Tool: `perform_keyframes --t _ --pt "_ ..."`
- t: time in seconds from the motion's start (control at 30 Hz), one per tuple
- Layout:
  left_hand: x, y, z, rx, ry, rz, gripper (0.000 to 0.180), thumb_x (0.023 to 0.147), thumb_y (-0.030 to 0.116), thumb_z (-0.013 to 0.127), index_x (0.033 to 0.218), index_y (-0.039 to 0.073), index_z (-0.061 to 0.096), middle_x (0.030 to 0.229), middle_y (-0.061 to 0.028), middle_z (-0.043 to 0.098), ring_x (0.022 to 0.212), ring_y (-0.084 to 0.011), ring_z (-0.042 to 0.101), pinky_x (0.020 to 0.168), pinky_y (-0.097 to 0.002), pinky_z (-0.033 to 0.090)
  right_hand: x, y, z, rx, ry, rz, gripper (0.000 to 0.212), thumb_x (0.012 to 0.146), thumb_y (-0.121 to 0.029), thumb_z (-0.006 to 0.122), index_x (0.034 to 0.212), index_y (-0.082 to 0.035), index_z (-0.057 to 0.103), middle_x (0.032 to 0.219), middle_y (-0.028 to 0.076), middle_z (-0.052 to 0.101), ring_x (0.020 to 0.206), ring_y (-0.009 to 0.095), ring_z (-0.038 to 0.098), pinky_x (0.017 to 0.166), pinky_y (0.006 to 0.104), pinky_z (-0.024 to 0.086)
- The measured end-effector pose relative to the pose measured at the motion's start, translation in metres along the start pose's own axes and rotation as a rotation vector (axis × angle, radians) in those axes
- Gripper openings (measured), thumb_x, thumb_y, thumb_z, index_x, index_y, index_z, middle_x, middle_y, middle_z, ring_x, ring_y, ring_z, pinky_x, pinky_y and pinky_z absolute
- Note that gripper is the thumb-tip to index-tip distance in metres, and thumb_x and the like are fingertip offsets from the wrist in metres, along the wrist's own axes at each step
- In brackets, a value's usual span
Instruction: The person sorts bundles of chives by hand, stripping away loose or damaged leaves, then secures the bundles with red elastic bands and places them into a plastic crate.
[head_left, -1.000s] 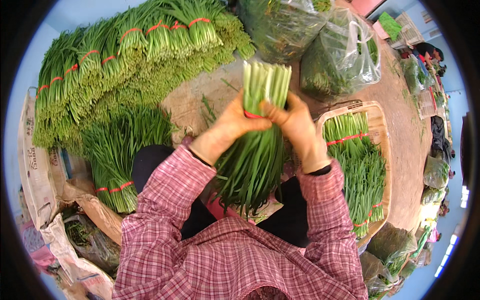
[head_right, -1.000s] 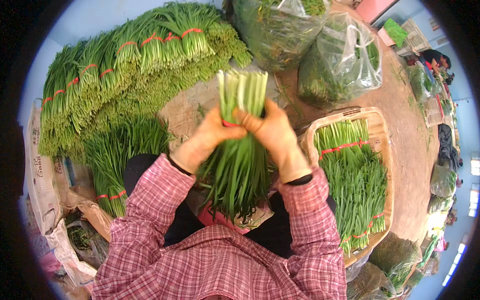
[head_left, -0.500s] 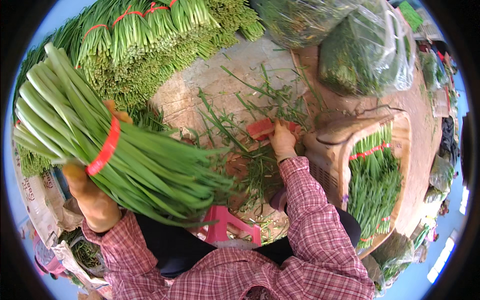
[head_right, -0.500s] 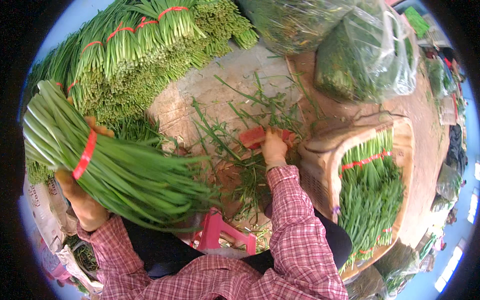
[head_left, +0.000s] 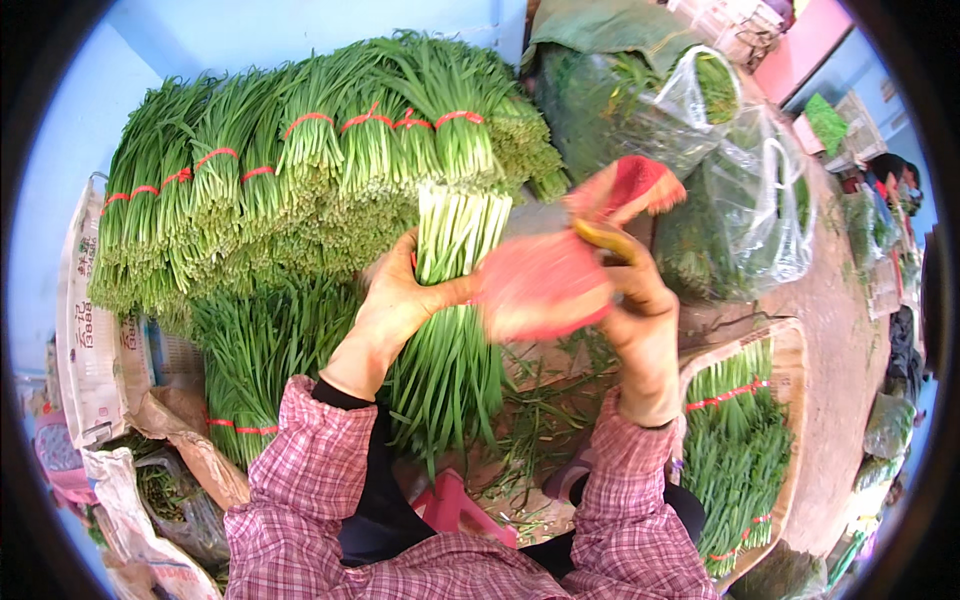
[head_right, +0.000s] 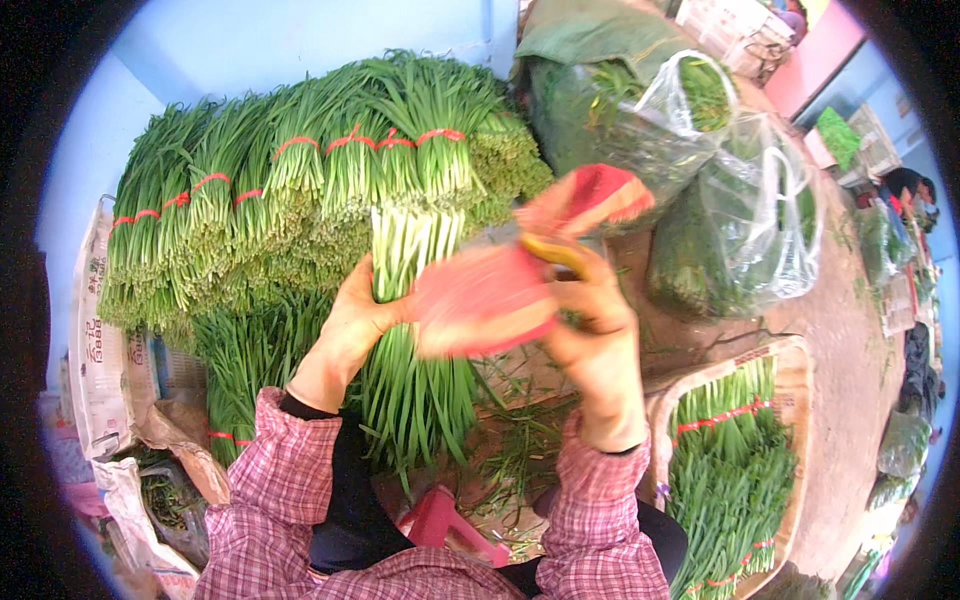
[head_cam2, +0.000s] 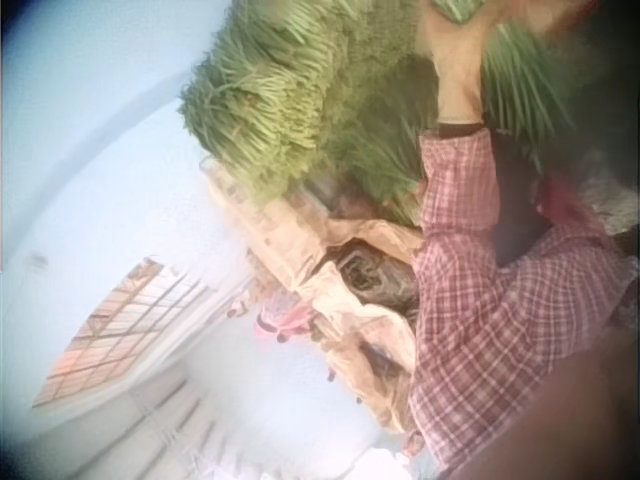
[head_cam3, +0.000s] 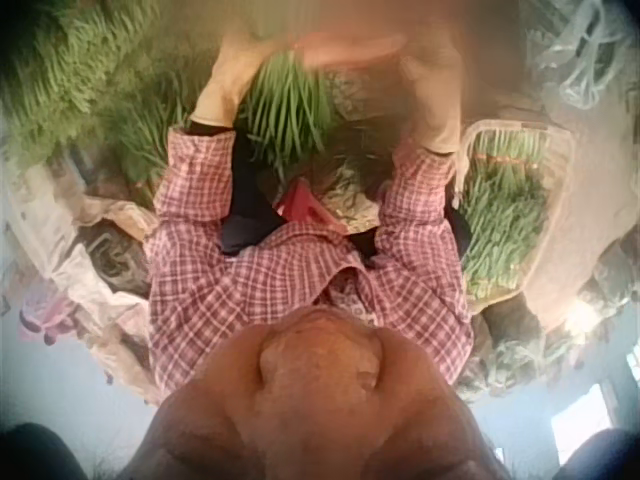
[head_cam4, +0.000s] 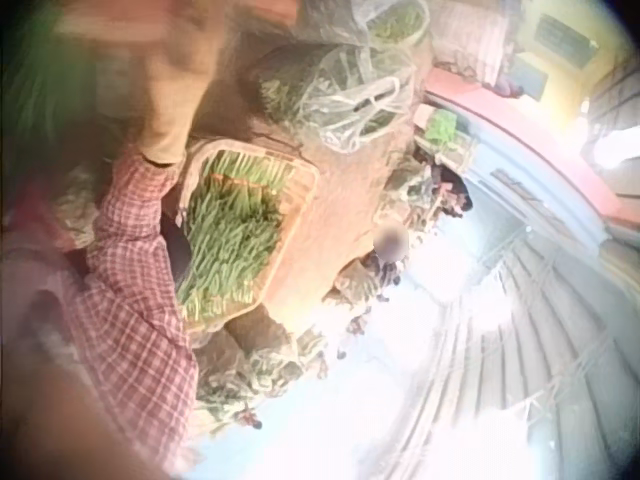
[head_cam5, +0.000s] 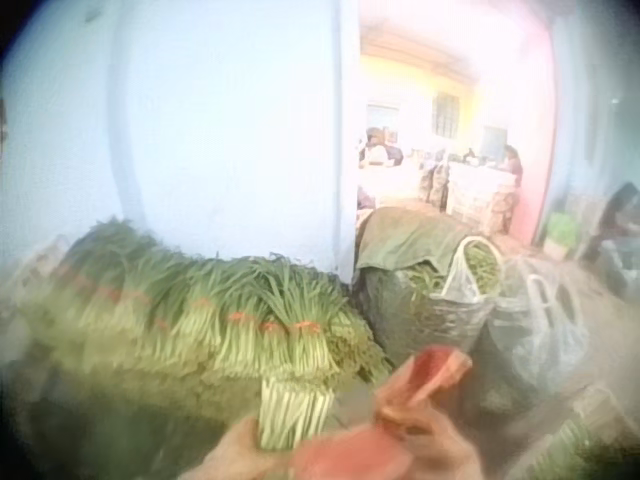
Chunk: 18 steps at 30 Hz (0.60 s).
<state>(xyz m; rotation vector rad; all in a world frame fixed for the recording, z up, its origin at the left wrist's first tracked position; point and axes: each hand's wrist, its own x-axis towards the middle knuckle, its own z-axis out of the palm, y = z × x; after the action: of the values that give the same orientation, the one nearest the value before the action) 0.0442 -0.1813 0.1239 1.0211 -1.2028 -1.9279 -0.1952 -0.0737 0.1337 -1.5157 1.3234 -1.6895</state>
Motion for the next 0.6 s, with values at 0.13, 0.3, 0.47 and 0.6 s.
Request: perform_keyframes --t 0.13,0.3,0.47,0.6 --pt "-0.004 -0.017 0.021 -0.466 -0.303 -0.122 0.057 0.085 0.001 0.075 0.136 0.004 0.049 0.125 -0.0076 0.064 0.117 -0.0182 0.06 0.098 -0.0378 0.053 0.02 -0.038 0.051 -0.508 -0.152 -0.345 0.026 0.069 0.002 0.071 0.093 -0.007 0.072 0.125 0.015 0.065 0.121 0.034 0.057 0.102 0.0458 0.045" --pt "-0.03 -0.008 0.052 0.161 -0.336 0.023 0.066 0.079 0.006 0.083 0.136 0.0 0.05 0.12 -0.0074 0.065 0.108 -0.0176 0.063 0.093 -0.0365 0.053 0.035 -0.032 0.01 -0.097 0.366 0.334 0.026 0.094 -0.002 0.063 0.12 0.001 0.063 0.099 0.006 0.069 0.082 0.011 0.064 0.074 0.0246 0.054" --pt "-0.038 -0.005 0.058 0.104 -0.296 -0.003 0.074 0.073 0.009 0.086 0.137 0.002 0.05 0.116 -0.0062 0.066 0.102 -0.0176 0.064 0.091 -0.0326 0.052 0.007 -0.069 0.028 -0.389 -0.064 -0.224 0.021 0.093 -0.006 0.065 0.112 0.001 0.067 0.101 0.007 0.069 0.09 0.017 0.069 0.074 0.0305 0.057" --pt "-0.044 -0.02 0.069 0.283 -0.275 0.44 0.071 0.071 0.012 0.087 0.132 0.001 0.053 0.115 -0.0077 0.066 0.103 -0.0181 0.064 0.089 -0.0328 0.053 0.011 -0.035 0.018 -0.727 0.041 -0.2 0.016 0.093 -0.011 0.065 0.102 0.001 0.07 0.09 0.007 0.072 0.085 0.016 0.068 0.072 0.031 0.056"
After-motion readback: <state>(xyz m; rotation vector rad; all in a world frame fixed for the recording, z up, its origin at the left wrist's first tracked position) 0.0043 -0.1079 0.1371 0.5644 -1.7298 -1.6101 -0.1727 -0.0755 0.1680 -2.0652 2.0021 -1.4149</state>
